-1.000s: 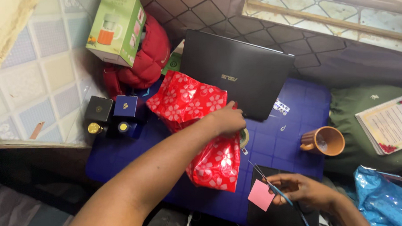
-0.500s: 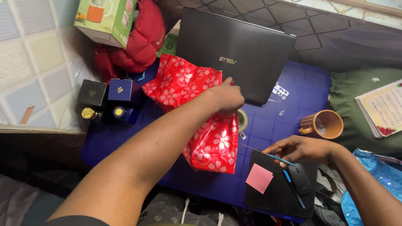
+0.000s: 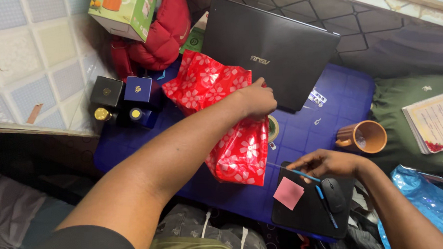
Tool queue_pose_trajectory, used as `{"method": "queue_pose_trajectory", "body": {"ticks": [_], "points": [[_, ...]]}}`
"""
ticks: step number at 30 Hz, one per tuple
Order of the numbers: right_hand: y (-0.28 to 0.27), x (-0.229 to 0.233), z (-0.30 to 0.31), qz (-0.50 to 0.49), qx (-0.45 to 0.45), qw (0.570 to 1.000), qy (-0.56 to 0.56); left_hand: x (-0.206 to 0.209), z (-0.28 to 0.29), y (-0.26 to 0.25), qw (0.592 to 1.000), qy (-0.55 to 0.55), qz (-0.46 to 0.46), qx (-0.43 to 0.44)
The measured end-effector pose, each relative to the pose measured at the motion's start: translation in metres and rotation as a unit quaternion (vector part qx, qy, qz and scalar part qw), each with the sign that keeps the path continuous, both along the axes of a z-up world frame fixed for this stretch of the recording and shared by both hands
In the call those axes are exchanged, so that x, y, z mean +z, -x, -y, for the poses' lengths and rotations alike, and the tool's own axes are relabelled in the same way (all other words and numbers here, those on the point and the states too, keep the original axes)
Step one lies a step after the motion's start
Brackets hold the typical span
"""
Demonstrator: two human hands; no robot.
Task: The person wraps a small rectangular box with red floral wrapping paper. They cut the paper with scissors, fold the edges around the box, and secure the folds with clear adhesive tape. The wrapped box remains on the blue table at the end.
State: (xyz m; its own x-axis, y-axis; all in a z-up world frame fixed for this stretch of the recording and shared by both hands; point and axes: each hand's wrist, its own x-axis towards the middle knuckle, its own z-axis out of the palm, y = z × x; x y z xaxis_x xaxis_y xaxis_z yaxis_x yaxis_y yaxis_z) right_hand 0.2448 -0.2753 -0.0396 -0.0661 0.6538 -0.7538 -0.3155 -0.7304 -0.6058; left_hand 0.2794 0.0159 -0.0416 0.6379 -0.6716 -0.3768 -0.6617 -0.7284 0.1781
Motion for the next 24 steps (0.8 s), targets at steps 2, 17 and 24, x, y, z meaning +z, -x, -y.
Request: {"method": "queue_pose_trajectory", "body": {"ticks": [2,17,24], "points": [[-0.004,-0.003,-0.002,-0.012,-0.01,1.0,0.01,0.0,-0.001,0.0,1.0,-0.012,-0.007,0.001],[-0.037,-0.021,-0.019,-0.041,0.029,0.998,-0.025,0.004,-0.003,0.002,1.0,-0.003,0.026,-0.005],[-0.042,-0.021,-0.027,-0.039,0.026,0.999,-0.021,0.0,-0.002,0.0,0.998,-0.02,0.05,-0.022]]}}
